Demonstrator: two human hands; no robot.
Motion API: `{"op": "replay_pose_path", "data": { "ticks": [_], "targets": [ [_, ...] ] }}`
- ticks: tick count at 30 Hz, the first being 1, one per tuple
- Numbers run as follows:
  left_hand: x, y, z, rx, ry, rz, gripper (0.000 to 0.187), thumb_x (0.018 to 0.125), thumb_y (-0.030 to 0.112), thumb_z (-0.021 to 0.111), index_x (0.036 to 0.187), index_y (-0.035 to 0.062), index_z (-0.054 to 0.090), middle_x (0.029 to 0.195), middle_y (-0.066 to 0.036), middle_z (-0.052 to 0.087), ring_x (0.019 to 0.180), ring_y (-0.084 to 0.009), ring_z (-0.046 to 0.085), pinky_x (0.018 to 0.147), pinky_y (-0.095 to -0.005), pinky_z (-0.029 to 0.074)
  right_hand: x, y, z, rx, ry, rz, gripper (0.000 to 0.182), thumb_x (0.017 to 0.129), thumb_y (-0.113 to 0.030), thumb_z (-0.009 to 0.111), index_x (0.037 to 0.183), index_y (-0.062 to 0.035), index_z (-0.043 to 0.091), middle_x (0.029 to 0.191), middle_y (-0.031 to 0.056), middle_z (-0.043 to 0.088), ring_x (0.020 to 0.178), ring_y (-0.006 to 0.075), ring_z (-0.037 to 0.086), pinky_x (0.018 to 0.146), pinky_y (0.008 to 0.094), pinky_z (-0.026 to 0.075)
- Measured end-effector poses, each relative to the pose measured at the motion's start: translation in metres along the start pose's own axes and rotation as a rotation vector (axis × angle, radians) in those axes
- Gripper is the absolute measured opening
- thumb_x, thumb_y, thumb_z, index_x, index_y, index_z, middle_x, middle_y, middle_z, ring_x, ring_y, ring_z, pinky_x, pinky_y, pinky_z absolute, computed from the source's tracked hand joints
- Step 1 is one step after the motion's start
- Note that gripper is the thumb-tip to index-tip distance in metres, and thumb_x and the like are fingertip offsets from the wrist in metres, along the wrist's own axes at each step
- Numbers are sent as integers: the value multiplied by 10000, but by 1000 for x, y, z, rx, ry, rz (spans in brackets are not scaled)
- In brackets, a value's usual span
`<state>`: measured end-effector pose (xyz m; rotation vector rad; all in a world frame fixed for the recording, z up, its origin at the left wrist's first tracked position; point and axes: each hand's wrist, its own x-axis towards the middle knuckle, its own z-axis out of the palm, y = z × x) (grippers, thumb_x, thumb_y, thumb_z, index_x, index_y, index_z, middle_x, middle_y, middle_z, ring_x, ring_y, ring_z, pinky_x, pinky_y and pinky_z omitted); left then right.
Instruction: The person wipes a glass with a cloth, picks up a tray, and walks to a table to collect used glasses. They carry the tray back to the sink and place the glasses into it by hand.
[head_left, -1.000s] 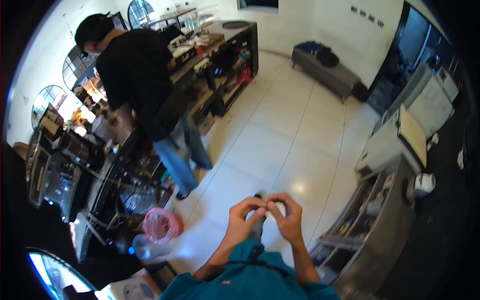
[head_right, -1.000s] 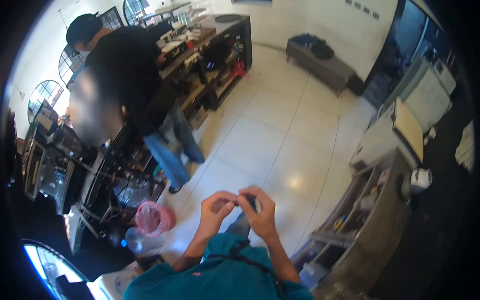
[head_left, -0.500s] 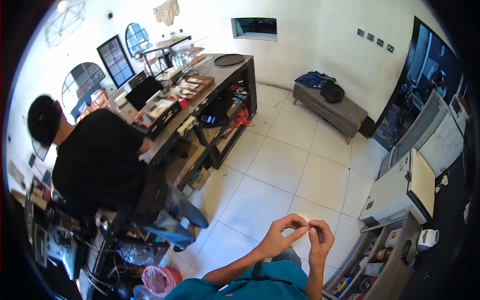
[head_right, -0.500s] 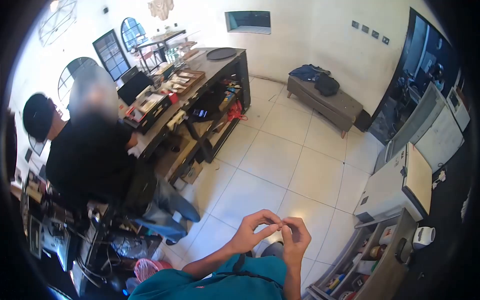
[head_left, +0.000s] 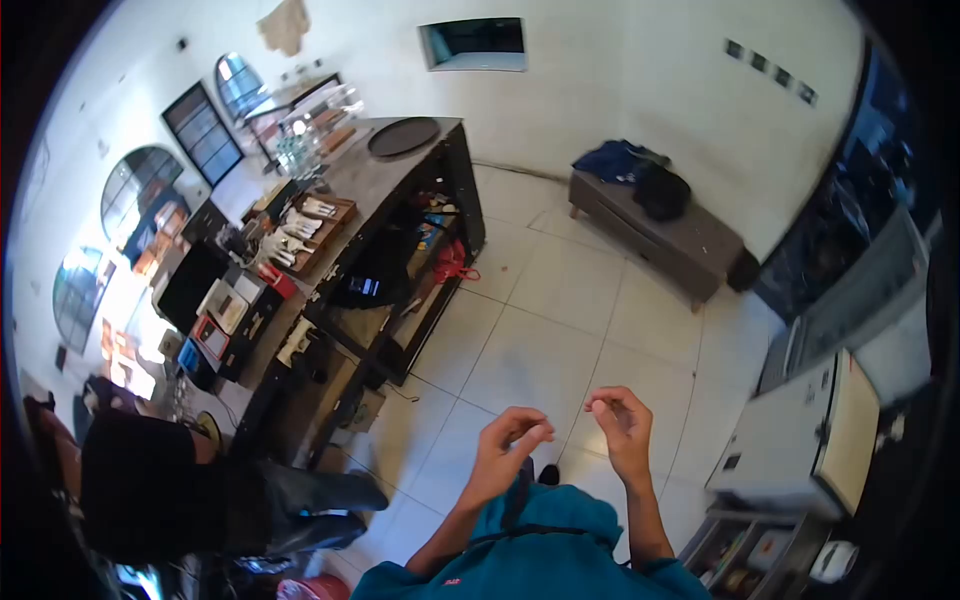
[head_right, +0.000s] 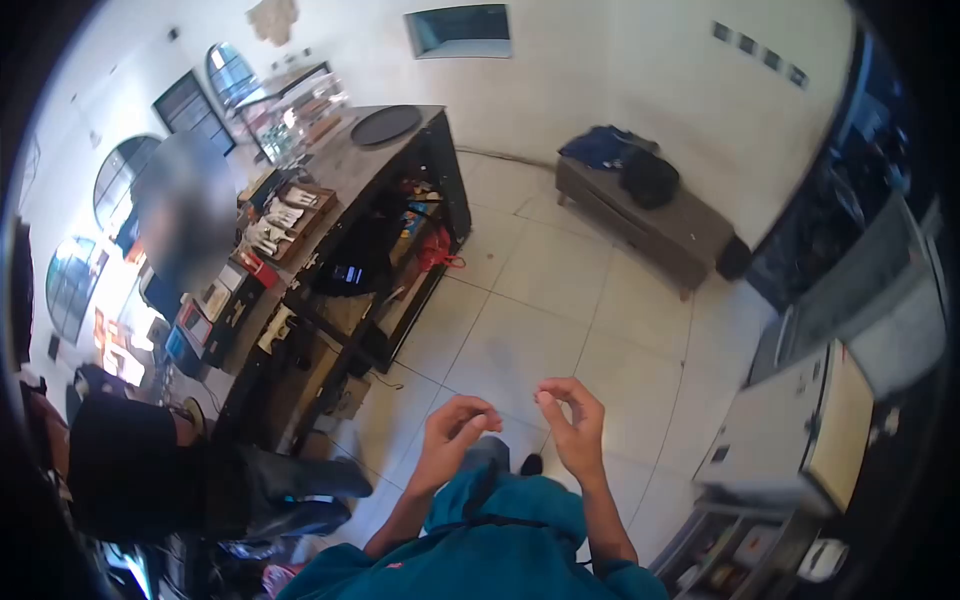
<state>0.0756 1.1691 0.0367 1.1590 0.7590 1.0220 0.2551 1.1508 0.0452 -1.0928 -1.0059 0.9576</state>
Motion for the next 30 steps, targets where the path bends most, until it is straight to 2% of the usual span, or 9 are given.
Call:
{"op": "replay_pose_path", "data": {
  "ticks": [6, 11, 15, 17, 20, 22, 25, 28, 30],
  "targets": [
    [118, -27, -58, -36, 385, -3, 174, 913, 106, 561, 1035, -17, 569, 901, -120, 642, 835, -192, 632, 785, -316, 497, 171, 28, 37, 15, -339, -22, 114, 854, -49, 613, 947, 16, 625, 868, 66, 639, 865, 132, 595, 807, 265, 454],
    [255, -34, -117, 12, 475, -6, 210, 915, 139, 568, 1049, -23, 567, 905, -121, 641, 826, -189, 629, 781, -303, 494, 303, 63, 71, -27, -454, 66, 108, 858, -7, 590, 956, 28, 617, 850, 74, 627, 835, 147, 601, 806, 282, 465],
    [391, -24, -159, 339, 413, 82, 276, 885, 178, 620, 1086, -3, 565, 918, -99, 649, 825, -153, 617, 752, -284, 491, 413, 72, 74, -127, -475, 78, 107, 863, -39, 600, 952, 14, 622, 839, 67, 631, 826, 142, 609, 808, 277, 466],
    [459, -8, -182, 512, 395, 144, 305, 874, 188, 635, 1110, 11, 558, 926, -92, 643, 822, -153, 612, 745, -291, 492, 460, 67, 70, -263, -405, -8, 96, 871, -44, 592, 948, 5, 623, 827, 62, 629, 813, 139, 605, 798, 281, 472],
    [559, -29, -242, 447, 456, 193, 359, 862, 194, 648, 1151, 15, 533, 950, -107, 631, 831, -164, 609, 743, -299, 489, 521, 80, 59, -119, -262, 36, 121, 872, -54, 605, 959, 29, 618, 837, 73, 640, 810, 133, 612, 789, 269, 477],
    [616, -35, -287, 304, 583, 144, 442, 842, 225, 667, 1192, 12, 500, 965, -123, 625, 847, -186, 605, 750, -311, 486, 555, 106, 51, -68, -187, 47, 108, 889, -38, 584, 977, 22, 602, 818, 71, 628, 788, 135, 602, 770, 274, 480],
    [691, -55, -373, 542, 853, 79, 532, 801, 277, 703, 1209, 12, 487, 967, -156, 630, 884, -245, 621, 774, -339, 486, 595, 150, 37, -70, -109, 102, 96, 898, -31, 575, 975, 23, 593, 800, 65, 618, 764, 132, 593, 753, 275, 480],
    [755, -29, -414, 662, 984, -32, 678, 808, 324, 674, 1323, -13, 390, 1270, -235, 509, 1154, -346, 520, 937, -406, 425, 635, 183, 22, -142, -81, 242, 126, 896, -80, 571, 971, 15, 607, 787, 71, 606, 751, 150, 595, 744, 293, 490],
    [806, -48, -465, 749, 1079, -7, 719, 806, 336, 672, 1334, -41, 361, 1310, -247, 466, 1201, -361, 472, 981, -416, 390, 678, 209, 11, -151, -101, 270, 132, 897, -83, 571, 975, 17, 607, 786, 75, 605, 751, 151, 597, 743, 295, 495]
  ]
}}
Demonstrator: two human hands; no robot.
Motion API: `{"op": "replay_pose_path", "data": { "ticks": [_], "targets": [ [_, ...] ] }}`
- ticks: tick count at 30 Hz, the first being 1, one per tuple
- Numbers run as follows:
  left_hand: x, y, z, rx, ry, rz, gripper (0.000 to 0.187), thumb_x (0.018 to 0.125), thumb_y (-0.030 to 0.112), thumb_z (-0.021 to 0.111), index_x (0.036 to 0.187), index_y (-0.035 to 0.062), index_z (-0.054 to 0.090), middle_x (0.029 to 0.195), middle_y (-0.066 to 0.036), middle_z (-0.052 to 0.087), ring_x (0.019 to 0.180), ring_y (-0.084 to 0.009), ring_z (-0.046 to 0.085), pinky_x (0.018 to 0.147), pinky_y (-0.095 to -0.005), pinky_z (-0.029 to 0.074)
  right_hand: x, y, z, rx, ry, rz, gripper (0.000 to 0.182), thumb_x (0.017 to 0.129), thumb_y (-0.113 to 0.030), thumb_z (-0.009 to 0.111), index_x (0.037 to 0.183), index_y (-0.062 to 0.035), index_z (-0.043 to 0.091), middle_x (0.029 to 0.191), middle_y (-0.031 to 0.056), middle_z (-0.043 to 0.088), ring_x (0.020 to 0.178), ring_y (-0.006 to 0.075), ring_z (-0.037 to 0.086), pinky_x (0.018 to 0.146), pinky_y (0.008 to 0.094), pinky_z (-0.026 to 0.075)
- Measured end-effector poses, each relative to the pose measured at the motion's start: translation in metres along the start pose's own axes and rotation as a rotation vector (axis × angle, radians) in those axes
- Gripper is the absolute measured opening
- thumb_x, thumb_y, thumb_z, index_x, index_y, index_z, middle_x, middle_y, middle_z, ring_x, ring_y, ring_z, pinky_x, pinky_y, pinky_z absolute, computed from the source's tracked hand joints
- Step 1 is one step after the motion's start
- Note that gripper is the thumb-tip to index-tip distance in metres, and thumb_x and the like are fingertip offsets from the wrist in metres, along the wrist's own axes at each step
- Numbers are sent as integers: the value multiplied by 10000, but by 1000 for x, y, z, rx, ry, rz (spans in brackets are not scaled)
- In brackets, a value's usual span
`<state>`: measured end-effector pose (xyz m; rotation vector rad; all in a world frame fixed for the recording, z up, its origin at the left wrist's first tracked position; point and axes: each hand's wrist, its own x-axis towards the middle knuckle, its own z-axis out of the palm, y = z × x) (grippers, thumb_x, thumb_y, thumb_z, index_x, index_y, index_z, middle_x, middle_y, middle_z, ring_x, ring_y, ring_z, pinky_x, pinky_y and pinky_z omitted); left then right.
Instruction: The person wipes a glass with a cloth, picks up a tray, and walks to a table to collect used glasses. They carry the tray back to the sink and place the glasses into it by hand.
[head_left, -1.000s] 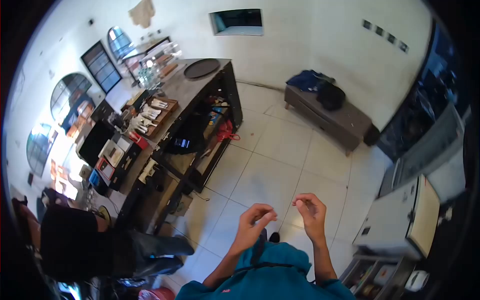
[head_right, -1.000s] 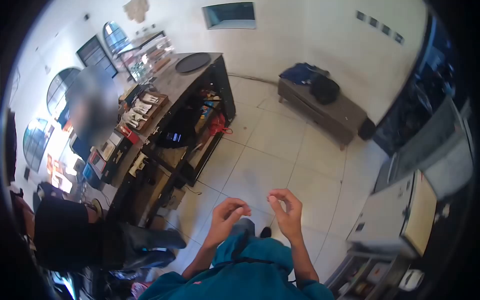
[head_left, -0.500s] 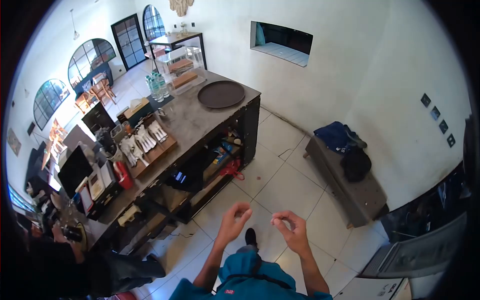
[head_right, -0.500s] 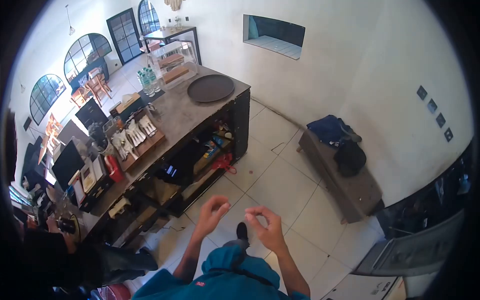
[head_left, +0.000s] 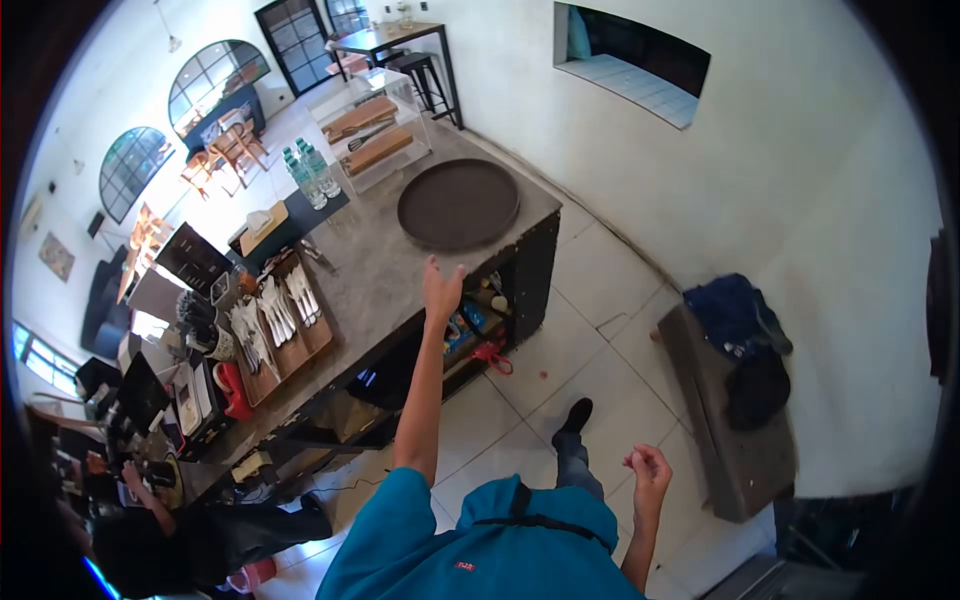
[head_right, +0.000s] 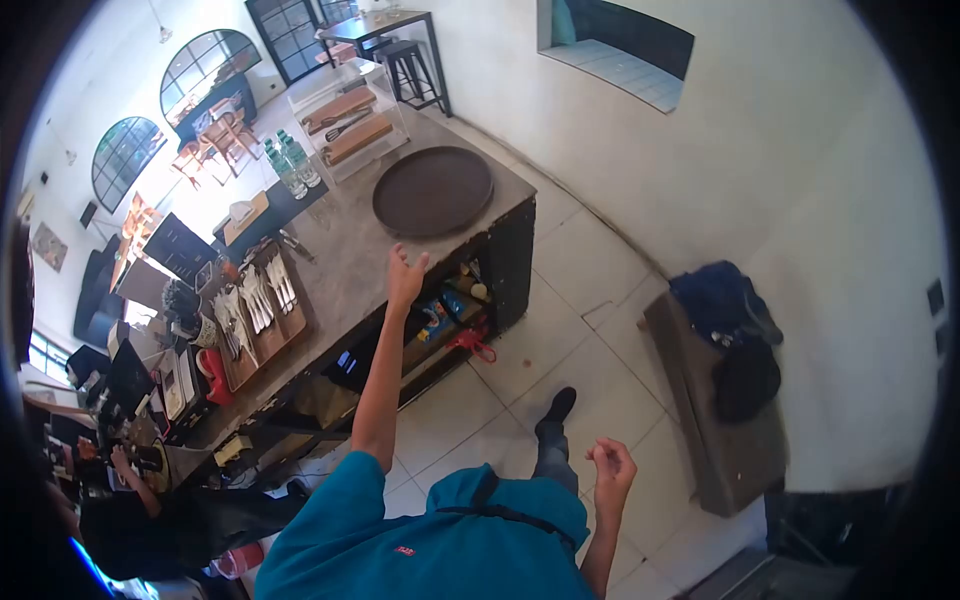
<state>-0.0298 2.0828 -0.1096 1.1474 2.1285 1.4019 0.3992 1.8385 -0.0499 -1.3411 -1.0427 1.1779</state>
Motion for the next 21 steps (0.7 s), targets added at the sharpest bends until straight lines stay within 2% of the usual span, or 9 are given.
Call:
{"op": "replay_pose_path", "data": {
  "ticks": [3, 5, 6, 8, 10, 12, 14, 16, 21],
  "targets": [
    [56, -8, 45, 132, 167, -18, 825, 787, 349, 690, 1349, -102, 288, 1341, -286, 417, 1261, -402, 396, 1056, -420, 324, 87, 9, -20, -43, 33, 24, 135, 891, -82, 574, 976, 17, 606, 783, 67, 601, 742, 146, 593, 736, 285, 498],
    [86, -11, 68, 118, 345, -260, 884, 763, 342, 717, 1363, -101, 244, 1340, -303, 405, 1262, -411, 391, 1055, -422, 328, 157, 8, -31, -24, 28, -17, 135, 889, -79, 579, 978, 18, 607, 779, 59, 595, 737, 139, 587, 726, 276, 492],
    [97, -12, 83, 202, 526, -337, 930, 734, 328, 746, 1367, -98, 215, 1312, -299, 427, 1249, -409, 404, 1035, -434, 349, 192, 2, -32, -16, 6, -21, 135, 889, -79, 579, 978, 18, 607, 779, 59, 595, 737, 139, 587, 726, 276, 492],
    [112, -1, 94, 235, 608, -503, 853, 730, 285, 744, 1337, -89, 277, 1257, -289, 472, 1219, -409, 434, 1040, -453, 343, 264, -19, -31, -39, -49, -37, 125, 885, -57, 574, 965, 36, 601, 779, 52, 587, 755, 127, 581, 744, 266, 474],
    [143, -85, 99, 181, 547, -520, 749, 730, 199, 720, 1307, -75, 330, 1178, -268, 523, 1061, -398, 561, 887, -453, 487, 330, -42, -24, -18, -159, -104, 121, 885, -53, 575, 967, 31, 608, 797, 48, 590, 749, 125, 586, 735, 265, 481],
    [117, -21, 88, -347, 503, -633, 583, 748, 97, 649, 1248, -58, 392, 1118, -228, 555, 842, -334, 646, 602, -401, 555, 388, -55, -13, -3, -213, -171, 123, 884, -53, 577, 971, 29, 611, 812, 46, 594, 746, 125, 589, 732, 266, 483],
    [113, -34, 101, -636, 498, -505, 496, 771, 34, 580, 1227, -19, 392, 1053, -163, 561, 688, -249, 643, 421, -325, 492, 441, -58, 7, 113, -293, -108, 129, 882, -52, 582, 983, 20, 617, 854, 48, 607, 735, 124, 591, 727, 264, 483],
    [88, 10, 124, -832, 590, -453, 455, 791, 13, 537, 1219, 29, 384, 993, -113, 551, 696, -212, 617, 453, -332, 489, 486, -58, 33, 128, -363, -86, 151, 888, -72, 586, 1012, 10, 610, 860, 49, 618, 760, 124, 599, 739, 264, 486],
    [58, 50, 163, -916, 385, -345, 456, 773, 16, 517, 1210, 53, 393, 965, -78, 532, 760, -191, 594, 516, -322, 492, 586, -30, 116, 51, -589, 48, 292, 909, -163, 588, 1156, -13, 549, 991, 64, 614, 924, 130, 593, 842, 304, 472]
  ]
}}
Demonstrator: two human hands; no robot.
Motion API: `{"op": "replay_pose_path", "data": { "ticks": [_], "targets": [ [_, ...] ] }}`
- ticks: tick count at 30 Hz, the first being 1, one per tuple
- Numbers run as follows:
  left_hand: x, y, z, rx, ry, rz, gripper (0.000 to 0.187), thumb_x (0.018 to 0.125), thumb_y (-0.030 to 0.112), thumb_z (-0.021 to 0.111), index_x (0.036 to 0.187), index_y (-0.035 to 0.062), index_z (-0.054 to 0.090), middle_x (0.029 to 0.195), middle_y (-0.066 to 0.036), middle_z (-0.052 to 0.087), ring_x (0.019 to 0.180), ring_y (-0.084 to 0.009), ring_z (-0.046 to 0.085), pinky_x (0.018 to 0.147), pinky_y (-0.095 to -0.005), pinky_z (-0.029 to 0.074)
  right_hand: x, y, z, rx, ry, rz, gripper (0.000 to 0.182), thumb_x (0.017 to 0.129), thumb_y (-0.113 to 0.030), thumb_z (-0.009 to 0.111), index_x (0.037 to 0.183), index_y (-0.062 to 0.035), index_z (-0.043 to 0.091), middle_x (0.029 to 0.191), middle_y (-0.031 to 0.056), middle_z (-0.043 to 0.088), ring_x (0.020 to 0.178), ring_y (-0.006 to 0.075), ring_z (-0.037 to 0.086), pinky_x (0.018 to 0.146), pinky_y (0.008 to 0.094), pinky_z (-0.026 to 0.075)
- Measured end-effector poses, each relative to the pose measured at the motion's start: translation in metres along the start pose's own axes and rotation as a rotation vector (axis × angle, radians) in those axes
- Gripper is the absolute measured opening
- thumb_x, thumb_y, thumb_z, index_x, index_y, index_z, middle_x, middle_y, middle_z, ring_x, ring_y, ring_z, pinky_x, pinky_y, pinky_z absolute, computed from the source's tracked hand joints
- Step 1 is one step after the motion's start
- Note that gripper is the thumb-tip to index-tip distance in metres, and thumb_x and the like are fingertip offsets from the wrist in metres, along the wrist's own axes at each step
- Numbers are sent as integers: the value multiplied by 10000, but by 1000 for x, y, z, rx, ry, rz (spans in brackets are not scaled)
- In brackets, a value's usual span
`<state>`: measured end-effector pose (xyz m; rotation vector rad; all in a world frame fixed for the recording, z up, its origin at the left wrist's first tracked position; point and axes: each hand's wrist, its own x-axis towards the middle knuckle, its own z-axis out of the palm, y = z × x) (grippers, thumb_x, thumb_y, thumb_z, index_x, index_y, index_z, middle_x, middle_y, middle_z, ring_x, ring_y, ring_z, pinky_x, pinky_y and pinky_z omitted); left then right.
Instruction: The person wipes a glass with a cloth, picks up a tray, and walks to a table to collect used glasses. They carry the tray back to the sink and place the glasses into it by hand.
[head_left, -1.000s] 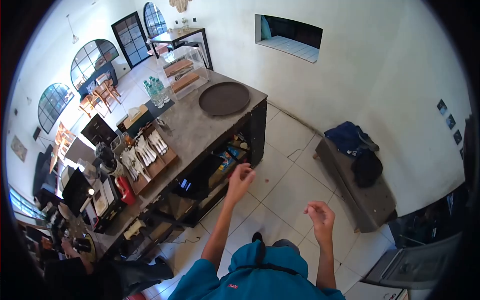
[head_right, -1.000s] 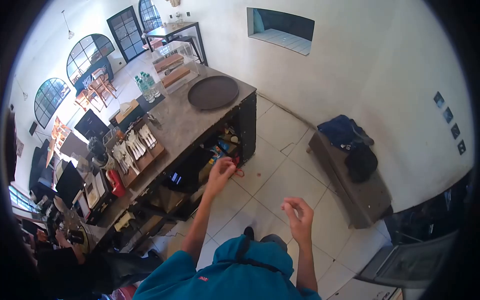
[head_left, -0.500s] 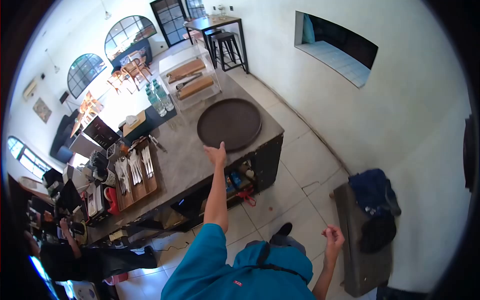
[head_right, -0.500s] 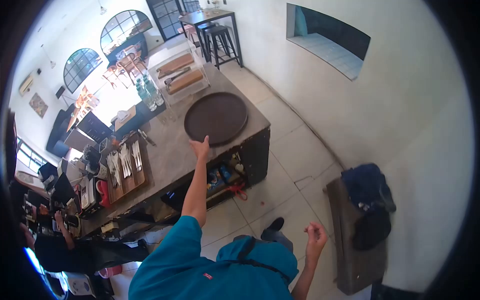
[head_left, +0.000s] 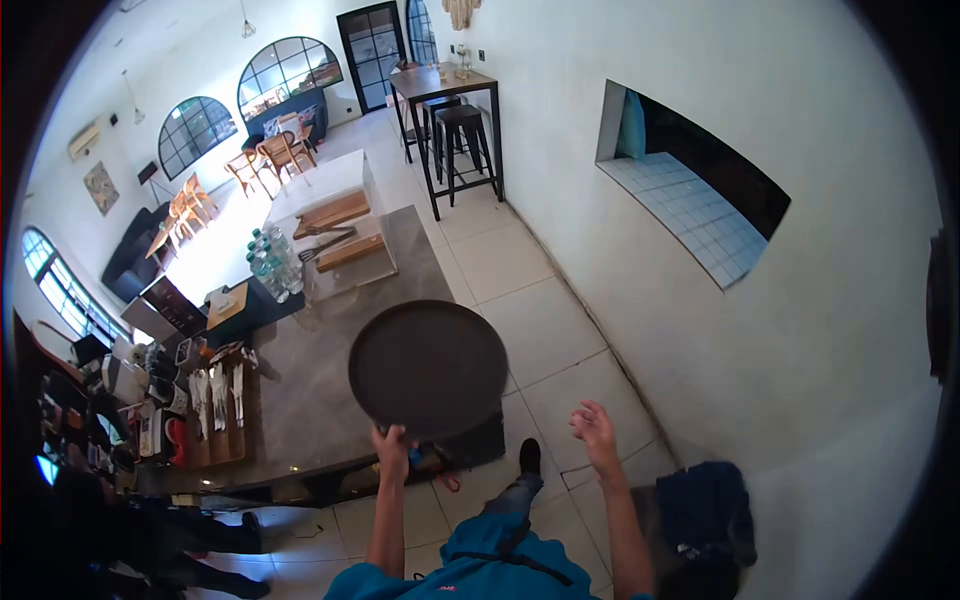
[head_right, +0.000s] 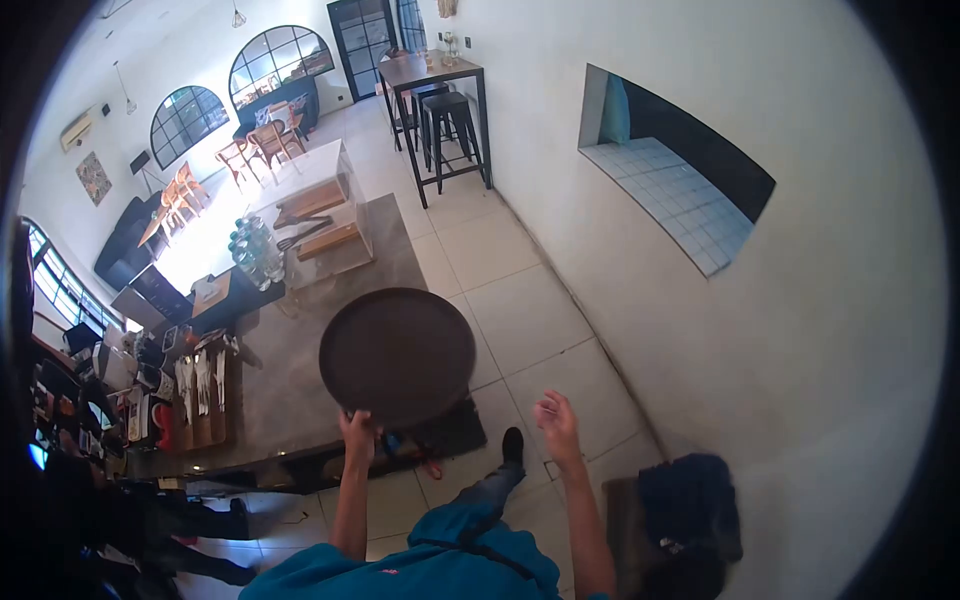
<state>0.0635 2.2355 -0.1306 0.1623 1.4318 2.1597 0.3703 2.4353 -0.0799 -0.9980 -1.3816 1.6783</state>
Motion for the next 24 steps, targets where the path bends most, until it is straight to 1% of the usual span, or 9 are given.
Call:
{"op": "replay_pose_path", "data": {
  "ticks": [2, 4, 6, 8, 12, 14, 17, 21, 24],
  "targets": [
    [-5, 4, 21, -53, -111, -75, 476, 747, 9, 507, 1213, 37, 415, 1018, -87, 540, 857, -214, 595, 641, -339, 513, 50, 8, 12, 100, 38, 161, 416, 923, -237, 575, 1270, -32, 475, 1169, 88, 562, 1085, 174, 542, 937, 352, 430],
    [4, 8, 64, -117, -177, -119, 508, 730, 8, 506, 1231, 26, 422, 1053, -96, 545, 925, -232, 591, 733, -355, 519, 99, 9, 15, 187, 26, 153, 450, 920, -253, 577, 1290, -26, 460, 1233, 101, 527, 1130, 195, 518, 971, 361, 405],
    [22, 6, 119, -86, -256, -186, 589, 703, 13, 507, 1285, 3, 416, 1148, -124, 539, 1049, -253, 550, 910, -366, 451, 146, -6, 3, 240, -1, 119, 496, 903, -262, 591, 1302, -3, 454, 1303, 120, 507, 1164, 249, 512, 1011, 378, 387],
    [42, -25, 156, -97, -238, -231, 623, 689, 18, 508, 1305, 0, 409, 1175, -132, 533, 1063, -252, 540, 937, -360, 427, 173, -26, -31, 609, -23, 369, 491, 886, -257, 603, 1282, 2, 475, 1259, 122, 549, 1134, 250, 538, 1001, 393, 406],
    [87, -29, 259, 96, -194, -290, 631, 685, 35, 504, 1309, -12, 419, 1204, -134, 535, 1070, -225, 532, 953, -324, 407, 214, -66, -74, 565, 122, 223, 461, 884, -257, 588, 1262, -9, 499, 1223, 119, 579, 1113, 262, 557, 983, 403, 424],
    [113, -45, 292, 82, -404, -185, 593, 730, 60, 518, 1310, -13, 423, 1184, -122, 549, 1067, -212, 533, 946, -309, 413, 230, -81, -90, 592, 152, 229, 455, 884, -259, 582, 1258, -12, 503, 1228, 118, 576, 1115, 264, 556, 983, 403, 423],
    [132, -60, 358, -149, -224, -411, 517, 816, 126, 535, 1306, -6, 435, 1175, -118, 557, 1061, -204, 536, 941, -313, 418, 256, -74, -105, 681, 221, 258, 459, 888, -271, 567, 1265, -18, 500, 1238, 113, 572, 1123, 276, 551, 984, 405, 421],
    [185, -78, 416, -108, -120, -466, 468, 902, 218, 543, 1306, 7, 437, 1179, -130, 558, 1105, -210, 528, 957, -331, 419, 323, -75, -107, 722, 280, 223, 491, 889, -284, 557, 1296, -22, 472, 1267, 108, 552, 1144, 281, 532, 994, 409, 405],
    [234, -87, 446, -80, -63, -423, 450, 899, 190, 546, 1294, 3, 438, 1177, -144, 555, 1114, -228, 528, 960, -345, 422, 403, -61, -116, 759, 223, 258, 514, 888, -284, 557, 1316, -19, 451, 1288, 108, 536, 1162, 279, 517, 1005, 410, 394]
  ]
}}
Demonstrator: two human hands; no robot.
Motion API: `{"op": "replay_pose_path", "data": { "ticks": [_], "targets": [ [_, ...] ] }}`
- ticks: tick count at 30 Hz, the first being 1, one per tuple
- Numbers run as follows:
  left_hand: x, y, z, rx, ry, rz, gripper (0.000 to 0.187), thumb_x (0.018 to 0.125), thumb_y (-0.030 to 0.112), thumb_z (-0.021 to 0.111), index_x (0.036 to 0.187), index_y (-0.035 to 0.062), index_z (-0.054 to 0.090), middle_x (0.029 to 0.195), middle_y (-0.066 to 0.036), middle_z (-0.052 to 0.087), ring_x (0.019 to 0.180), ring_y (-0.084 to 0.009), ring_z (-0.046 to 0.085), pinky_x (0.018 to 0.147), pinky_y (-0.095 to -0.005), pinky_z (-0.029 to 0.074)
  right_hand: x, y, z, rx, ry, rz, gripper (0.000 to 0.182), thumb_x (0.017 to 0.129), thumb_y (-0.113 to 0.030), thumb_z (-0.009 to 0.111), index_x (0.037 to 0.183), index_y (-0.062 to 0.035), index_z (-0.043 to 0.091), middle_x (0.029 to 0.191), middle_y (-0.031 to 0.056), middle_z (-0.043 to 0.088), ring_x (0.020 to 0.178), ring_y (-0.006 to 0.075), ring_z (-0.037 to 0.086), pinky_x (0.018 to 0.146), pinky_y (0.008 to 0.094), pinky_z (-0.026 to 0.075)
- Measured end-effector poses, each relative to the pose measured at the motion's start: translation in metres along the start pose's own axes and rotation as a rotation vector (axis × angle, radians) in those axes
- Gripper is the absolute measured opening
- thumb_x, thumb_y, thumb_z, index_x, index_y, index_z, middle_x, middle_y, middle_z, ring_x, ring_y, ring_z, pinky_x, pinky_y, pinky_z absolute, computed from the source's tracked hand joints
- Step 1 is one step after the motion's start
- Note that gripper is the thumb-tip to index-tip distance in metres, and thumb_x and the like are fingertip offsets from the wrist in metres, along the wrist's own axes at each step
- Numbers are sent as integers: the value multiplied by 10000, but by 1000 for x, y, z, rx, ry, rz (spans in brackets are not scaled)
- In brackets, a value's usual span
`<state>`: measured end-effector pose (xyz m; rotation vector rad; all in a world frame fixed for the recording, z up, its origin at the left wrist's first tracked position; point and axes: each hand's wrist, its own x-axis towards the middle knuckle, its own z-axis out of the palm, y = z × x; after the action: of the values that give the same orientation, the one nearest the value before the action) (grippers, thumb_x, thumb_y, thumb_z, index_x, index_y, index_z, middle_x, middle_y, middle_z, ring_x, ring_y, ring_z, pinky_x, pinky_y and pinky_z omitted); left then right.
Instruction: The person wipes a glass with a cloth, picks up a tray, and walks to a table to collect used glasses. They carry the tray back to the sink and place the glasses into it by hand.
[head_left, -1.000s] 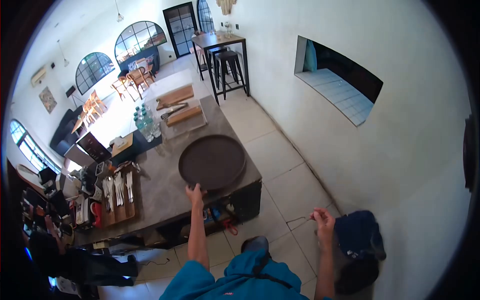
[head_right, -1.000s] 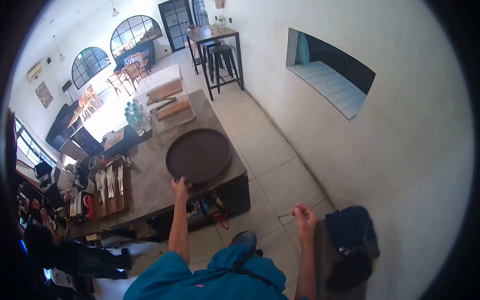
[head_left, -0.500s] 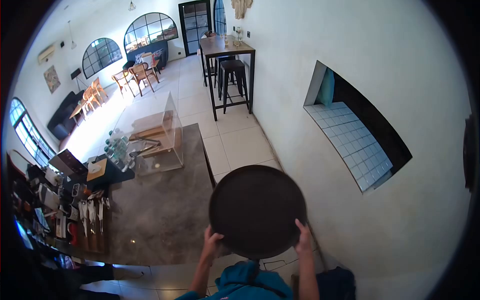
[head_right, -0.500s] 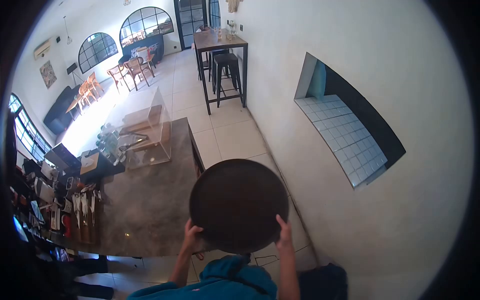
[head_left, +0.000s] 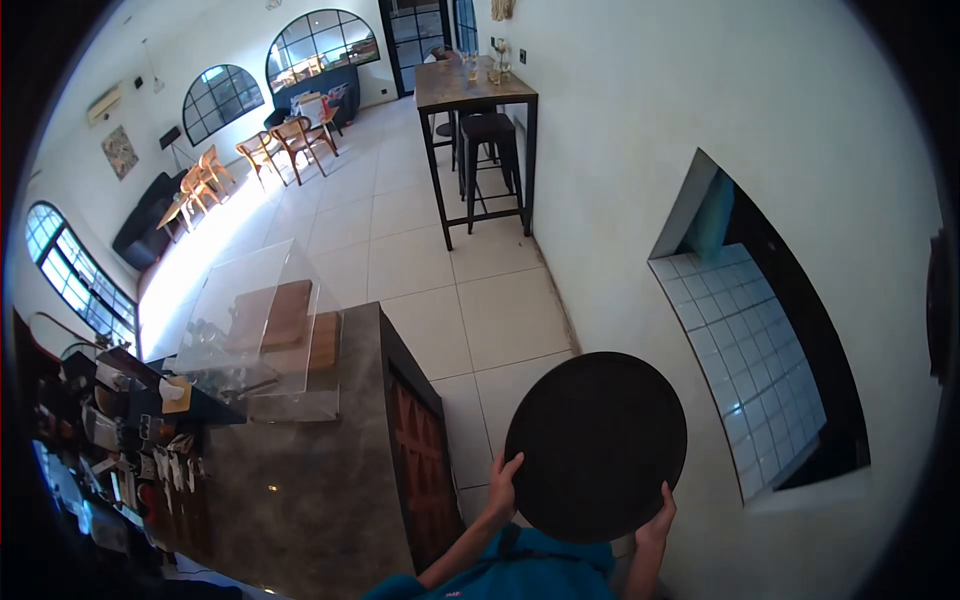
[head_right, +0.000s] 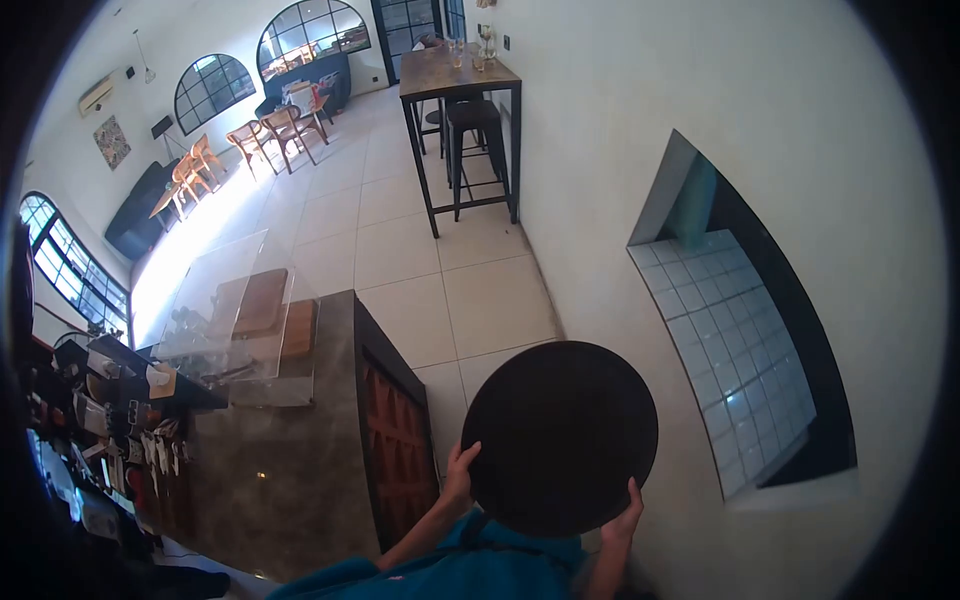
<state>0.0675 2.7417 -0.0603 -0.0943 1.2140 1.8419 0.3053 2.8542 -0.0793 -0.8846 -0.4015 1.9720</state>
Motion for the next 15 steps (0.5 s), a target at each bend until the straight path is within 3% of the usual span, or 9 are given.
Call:
{"op": "replay_pose_path", "data": {
  "ticks": [2, 4, 6, 9, 12, 15],
  "targets": [
    [39, 14, 15, -53, 13, 5, 442, 887, 165, 546, 1284, 2, 438, 1167, -149, 554, 1100, -239, 537, 949, -357, 436, 68, -12, 13, -5, -55, 61, 524, 887, -281, 559, 1324, -17, 441, 1299, 109, 525, 1169, 278, 511, 1011, 410, 389],
    [69, 24, 28, -110, 46, 16, 436, 875, 140, 545, 1274, 1, 438, 1158, -154, 553, 1086, -250, 545, 937, -370, 449, 128, -11, 37, -125, -94, -19, 532, 879, -239, 573, 1339, -21, 416, 1320, 115, 495, 1201, 282, 481, 1025, 405, 376],
    [101, 50, 37, -53, 150, 207, 448, 839, 87, 545, 1264, 7, 431, 1142, -155, 550, 1054, -268, 562, 907, -389, 479, 178, -11, 97, -100, -177, 87, 544, 868, -207, 585, 1348, -29, 403, 1320, 112, 485, 1216, 272, 464, 1030, 399, 371],
    [123, 90, 49, -194, 263, 296, 489, 810, 65, 550, 1277, 10, 415, 1138, -150, 543, 1053, -275, 560, 888, -394, 495, 244, -7, 180, -349, -244, 167, 556, 866, -252, 591, 1342, -25, 414, 1301, 116, 503, 1191, 272, 484, 1029, 385, 374],
    [159, 110, 37, -315, 366, 444, 513, 810, 64, 551, 1299, 17, 403, 1147, -151, 538, 1057, -278, 558, 885, -393, 495, 302, 18, 256, -452, -496, 190, 551, 852, -154, 598, 1346, -24, 393, 1282, 127, 502, 1185, 258, 483, 1018, 390, 382],
    [202, 144, 23, -330, 499, 559, 525, 806, 68, 552, 1305, 16, 400, 1146, -152, 539, 1052, -285, 560, 879, -393, 499, 342, 53, 331, -511, -573, 329, 534, 849, -139, 600, 1331, -17, 404, 1272, 136, 506, 1164, 253, 500, 1002, 375, 399]
  ]
}}
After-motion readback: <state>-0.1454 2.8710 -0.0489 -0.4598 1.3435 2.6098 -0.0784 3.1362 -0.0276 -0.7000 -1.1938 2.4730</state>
